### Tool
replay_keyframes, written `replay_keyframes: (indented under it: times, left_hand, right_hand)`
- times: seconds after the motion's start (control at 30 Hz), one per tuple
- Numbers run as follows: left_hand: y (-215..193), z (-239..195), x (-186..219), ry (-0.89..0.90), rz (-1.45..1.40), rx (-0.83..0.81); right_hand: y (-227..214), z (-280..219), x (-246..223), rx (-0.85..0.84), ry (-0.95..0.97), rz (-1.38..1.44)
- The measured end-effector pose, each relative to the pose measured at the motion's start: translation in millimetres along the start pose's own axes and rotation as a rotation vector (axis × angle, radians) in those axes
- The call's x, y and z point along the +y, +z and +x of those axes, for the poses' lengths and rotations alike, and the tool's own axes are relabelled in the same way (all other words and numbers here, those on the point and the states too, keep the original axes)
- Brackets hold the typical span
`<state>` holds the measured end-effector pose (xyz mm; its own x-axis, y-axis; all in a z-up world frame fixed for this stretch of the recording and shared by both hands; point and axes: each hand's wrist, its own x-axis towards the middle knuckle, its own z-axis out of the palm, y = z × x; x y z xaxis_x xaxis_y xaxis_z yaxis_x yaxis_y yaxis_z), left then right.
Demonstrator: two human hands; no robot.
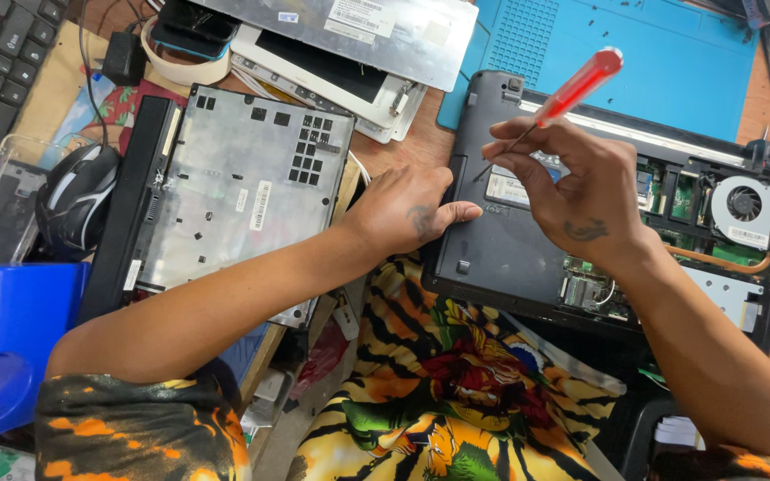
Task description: The person uses a screwdriver to remove screws from the back of a laptop, places them on a blue mat, and then reinserts them into the same holes. The person repeats this process multiple times throughout the clip.
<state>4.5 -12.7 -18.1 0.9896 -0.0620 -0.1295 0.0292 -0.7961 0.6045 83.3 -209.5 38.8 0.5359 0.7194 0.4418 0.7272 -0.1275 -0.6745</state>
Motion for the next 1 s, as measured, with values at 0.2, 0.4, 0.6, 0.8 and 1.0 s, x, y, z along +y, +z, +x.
replay_keyframes:
  times: [0.2,0.4,0.6,0.8,1.0]
  left_hand:
    - [3,0,-2,0.028,0.018,0.029]
    - [5,1,-4,0.031,0.014,0.031]
    - [5,0,-5,0.058,0.017,0.056]
    - [-1,0,0,0.02,0.0,0.012]
    - [-12,-8,13,0.022,0.046,0.056]
  right_hand:
    - [-1,2,3,-0.032,-0.059,-0.045]
    - [-1,3,-2,-0.02,-0.058,-0.104]
    - [3,8,-3,-0.016,-0.095,-0.096]
    - [7,1,14,0.036,-0.058,-0.329]
    - [14,-2,34,0.081,-0.048,-0.306]
